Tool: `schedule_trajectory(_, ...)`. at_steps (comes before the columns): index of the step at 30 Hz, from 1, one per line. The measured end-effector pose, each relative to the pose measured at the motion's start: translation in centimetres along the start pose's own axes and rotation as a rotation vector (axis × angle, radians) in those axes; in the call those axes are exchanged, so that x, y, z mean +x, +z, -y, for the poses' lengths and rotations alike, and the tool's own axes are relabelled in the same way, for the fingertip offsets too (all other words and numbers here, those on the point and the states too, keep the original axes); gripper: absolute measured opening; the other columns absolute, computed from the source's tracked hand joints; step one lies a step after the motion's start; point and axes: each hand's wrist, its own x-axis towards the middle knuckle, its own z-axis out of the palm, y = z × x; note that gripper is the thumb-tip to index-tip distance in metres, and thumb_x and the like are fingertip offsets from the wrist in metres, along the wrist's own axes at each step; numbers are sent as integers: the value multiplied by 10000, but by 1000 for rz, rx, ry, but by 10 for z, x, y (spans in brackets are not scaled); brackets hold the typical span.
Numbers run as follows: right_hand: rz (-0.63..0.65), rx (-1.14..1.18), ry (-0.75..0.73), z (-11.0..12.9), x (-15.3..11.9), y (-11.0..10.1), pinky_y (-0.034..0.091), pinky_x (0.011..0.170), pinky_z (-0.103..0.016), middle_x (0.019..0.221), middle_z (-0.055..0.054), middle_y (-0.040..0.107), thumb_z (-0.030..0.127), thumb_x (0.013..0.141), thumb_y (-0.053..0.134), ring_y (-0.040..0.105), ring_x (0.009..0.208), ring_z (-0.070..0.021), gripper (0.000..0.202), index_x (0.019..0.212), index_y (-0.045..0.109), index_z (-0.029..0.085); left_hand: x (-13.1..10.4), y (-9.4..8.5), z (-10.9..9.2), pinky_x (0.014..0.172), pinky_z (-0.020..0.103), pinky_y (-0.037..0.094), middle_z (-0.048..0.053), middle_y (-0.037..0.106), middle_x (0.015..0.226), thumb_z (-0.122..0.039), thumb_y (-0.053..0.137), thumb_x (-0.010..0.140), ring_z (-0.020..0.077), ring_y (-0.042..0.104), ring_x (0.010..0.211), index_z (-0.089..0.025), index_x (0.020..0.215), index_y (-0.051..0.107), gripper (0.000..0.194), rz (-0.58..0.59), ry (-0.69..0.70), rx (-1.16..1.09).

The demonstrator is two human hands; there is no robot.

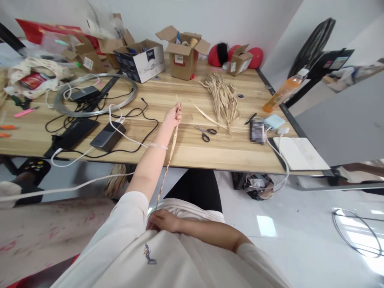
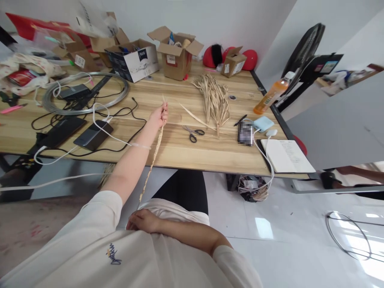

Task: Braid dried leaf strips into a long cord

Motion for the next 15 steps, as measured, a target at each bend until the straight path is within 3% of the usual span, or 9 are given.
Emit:
schedule_trajectory(4,-36,31,55,2,-3,2,416,604,-214,596,15,515,176,914,378,484,553,-84,334,629,550,148,-2,-2,8,293,143,119,-95,417,443,-241,494,911,-9,186,286,-158,732,531,200,7,25,-28)
schedule_trajectory(8,-41,29,36,-1,-4,2,410,608,-224,592,12,517,156,915,361,475,543,-88,353,622,556,138,-6,-1,9,289,138,120,-101,410,444,-243,517,899,-14,193,277,-151,739,531,185,3,34,-41)
schedule_trajectory(11,-36,45,17,-9,-1,3,404,586,-223,619,-3,535,198,926,353,491,553,-90,376,622,562,124,-11,4,11,285,136,117,-105,386,431,-248,497,908,-11,199,267,-147,742,531,198,-4,36,-59)
schedule_trajectory(15,5,40,-67,-13,0,2,413,577,-219,628,-7,538,370,923,397,495,556,-85,416,624,554,129,-20,16,15,294,131,122,-96,387,427,-291,461,926,-12,217,269,-130,758,543,246,23,69,-10)
